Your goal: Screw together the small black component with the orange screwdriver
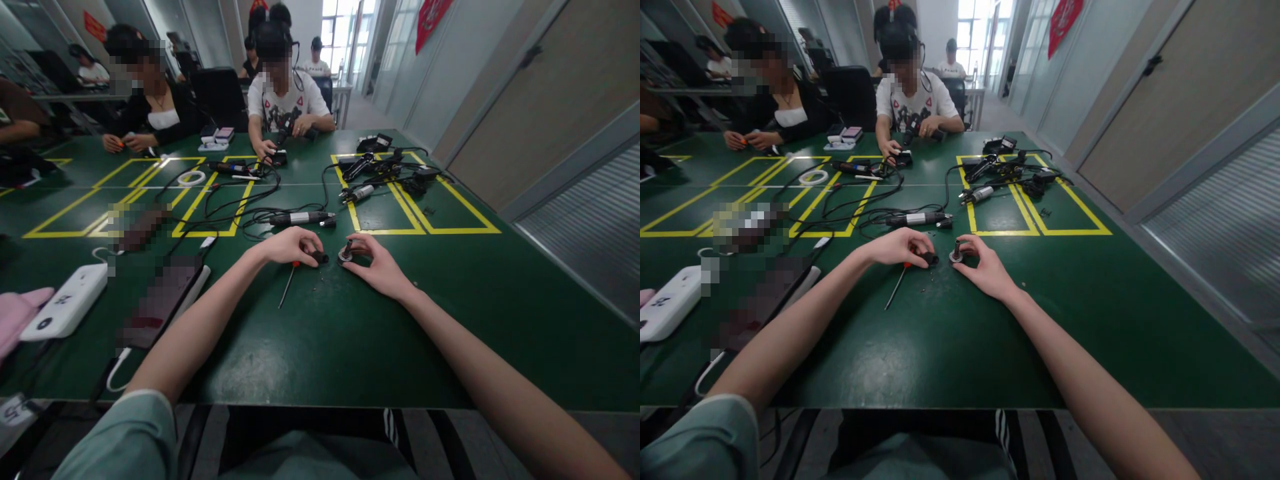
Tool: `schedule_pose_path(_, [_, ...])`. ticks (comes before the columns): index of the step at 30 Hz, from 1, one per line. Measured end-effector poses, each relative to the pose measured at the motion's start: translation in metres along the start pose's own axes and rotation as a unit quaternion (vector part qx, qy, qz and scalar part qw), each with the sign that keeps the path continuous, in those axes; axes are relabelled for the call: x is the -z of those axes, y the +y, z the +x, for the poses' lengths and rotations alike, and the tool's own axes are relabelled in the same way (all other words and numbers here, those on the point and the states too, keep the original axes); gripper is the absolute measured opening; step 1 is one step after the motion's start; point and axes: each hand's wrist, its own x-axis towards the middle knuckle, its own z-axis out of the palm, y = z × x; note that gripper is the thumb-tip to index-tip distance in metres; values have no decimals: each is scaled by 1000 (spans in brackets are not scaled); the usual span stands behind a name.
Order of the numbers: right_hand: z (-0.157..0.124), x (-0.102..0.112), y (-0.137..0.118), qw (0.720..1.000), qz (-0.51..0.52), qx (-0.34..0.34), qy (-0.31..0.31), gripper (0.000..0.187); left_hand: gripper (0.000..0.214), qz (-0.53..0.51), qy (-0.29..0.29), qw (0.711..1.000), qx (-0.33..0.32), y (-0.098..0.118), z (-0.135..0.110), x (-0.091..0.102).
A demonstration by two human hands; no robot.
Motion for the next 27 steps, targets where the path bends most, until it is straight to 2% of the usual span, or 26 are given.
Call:
schedule_pose_path(5, [1, 3, -5, 998, -40, 30, 24, 55, 28, 163, 47, 983, -64, -5, 4, -2])
schedule_pose_path(8, [0, 9, -16, 989, -54, 81, 112, 41, 39, 182, 45, 981, -58, -9, 1, 5])
schedule_pose_path(11, [-6, 11, -32, 950, -123, 191, 214, 20, 57, 154, 31, 987, -42, -13, -2, 13])
schedule_pose_path(12, [-8, 9, -38, 940, -162, 227, 198, 15, 58, 137, 30, 989, -38, -15, -3, 14])
schedule_pose_path(14, [-11, -3, -48, 925, -249, 278, 64, 10, 54, 101, 46, 993, -30, -19, -3, 15])
schedule_pose_path(16, [-10, -21, -55, 883, -346, 309, -77, 21, 45, 67, 89, 994, -20, -24, -1, 12])
schedule_pose_path(17, [-8, -31, -57, 861, -382, 311, -123, 30, 40, 52, 115, 992, -12, -27, 0, 9])
schedule_pose_path(19, [-2, -47, -59, 836, -430, 296, -169, 41, 35, 24, 173, 985, 1, -31, 2, 3])
schedule_pose_path(22, [11, -60, -60, 805, -485, 274, -204, 42, 31, -7, 244, 970, 8, -34, 6, -6])
schedule_pose_path(27, [29, -60, -58, 754, -552, 272, -228, 33, 26, -6, 259, 966, -2, -34, 8, -11])
